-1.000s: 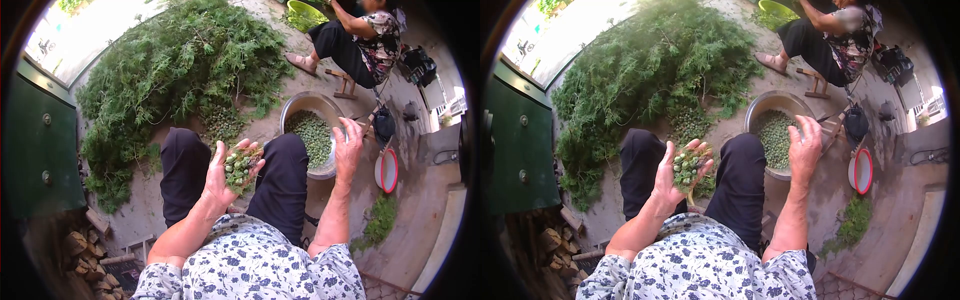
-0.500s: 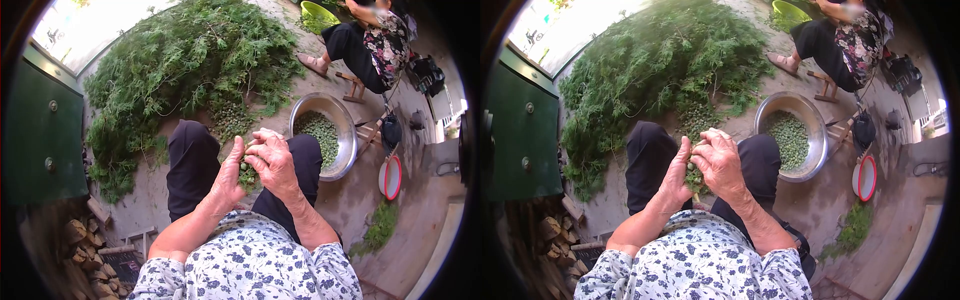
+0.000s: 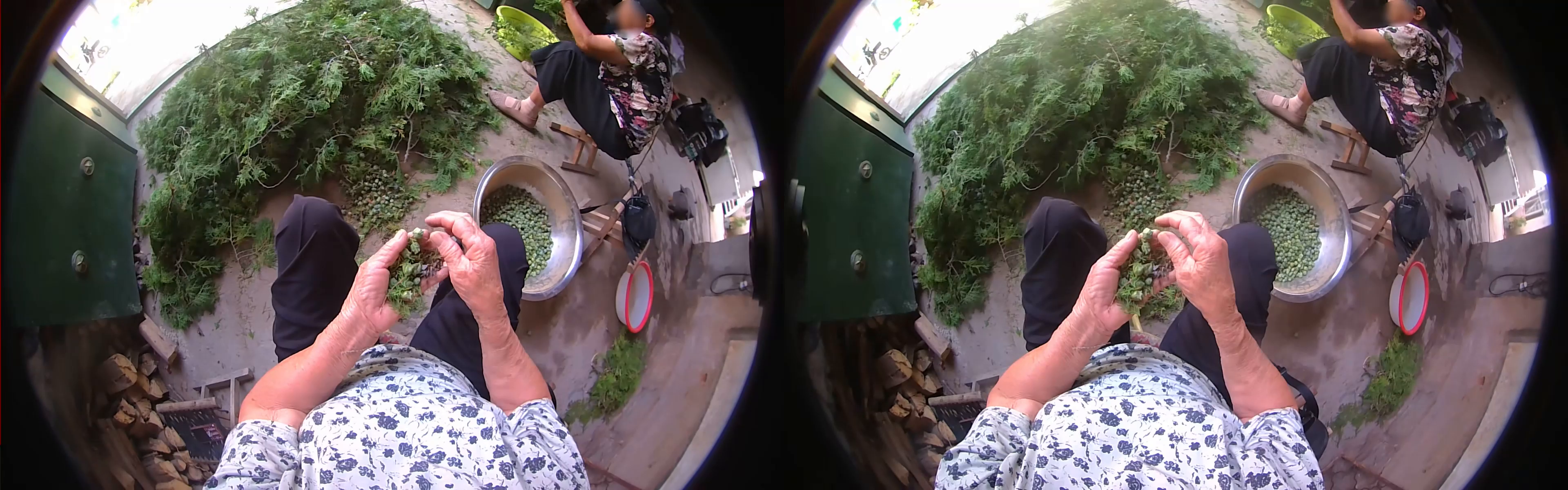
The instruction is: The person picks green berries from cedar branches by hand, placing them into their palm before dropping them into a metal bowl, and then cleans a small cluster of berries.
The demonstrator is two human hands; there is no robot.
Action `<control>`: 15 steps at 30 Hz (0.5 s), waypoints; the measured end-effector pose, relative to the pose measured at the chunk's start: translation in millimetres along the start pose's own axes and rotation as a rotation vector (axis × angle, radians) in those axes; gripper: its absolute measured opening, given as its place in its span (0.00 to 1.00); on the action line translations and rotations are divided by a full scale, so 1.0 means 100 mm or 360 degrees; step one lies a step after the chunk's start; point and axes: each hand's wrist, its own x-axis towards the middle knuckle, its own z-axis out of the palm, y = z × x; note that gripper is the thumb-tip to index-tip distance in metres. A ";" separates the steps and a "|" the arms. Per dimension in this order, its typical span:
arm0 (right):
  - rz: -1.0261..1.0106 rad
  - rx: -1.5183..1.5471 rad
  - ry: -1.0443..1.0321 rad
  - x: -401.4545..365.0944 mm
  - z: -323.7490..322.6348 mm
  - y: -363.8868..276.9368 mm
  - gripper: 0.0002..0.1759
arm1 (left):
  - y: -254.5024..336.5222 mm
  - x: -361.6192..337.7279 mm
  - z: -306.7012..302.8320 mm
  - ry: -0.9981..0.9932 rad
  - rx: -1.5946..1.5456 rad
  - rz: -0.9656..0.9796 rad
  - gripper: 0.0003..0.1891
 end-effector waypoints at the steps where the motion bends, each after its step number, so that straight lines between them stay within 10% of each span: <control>1: -0.0039 -0.0040 -0.0032 0.02 0.00 0.00 0.10 | -0.01 0.00 -0.01 0.0018 -0.0003 -0.0008 0.13; 15: -0.0104 -0.0075 -0.0030 -0.01 -0.11 0.02 0.10 | -0.06 0.04 -0.02 0.0040 -0.0008 -0.0048 0.12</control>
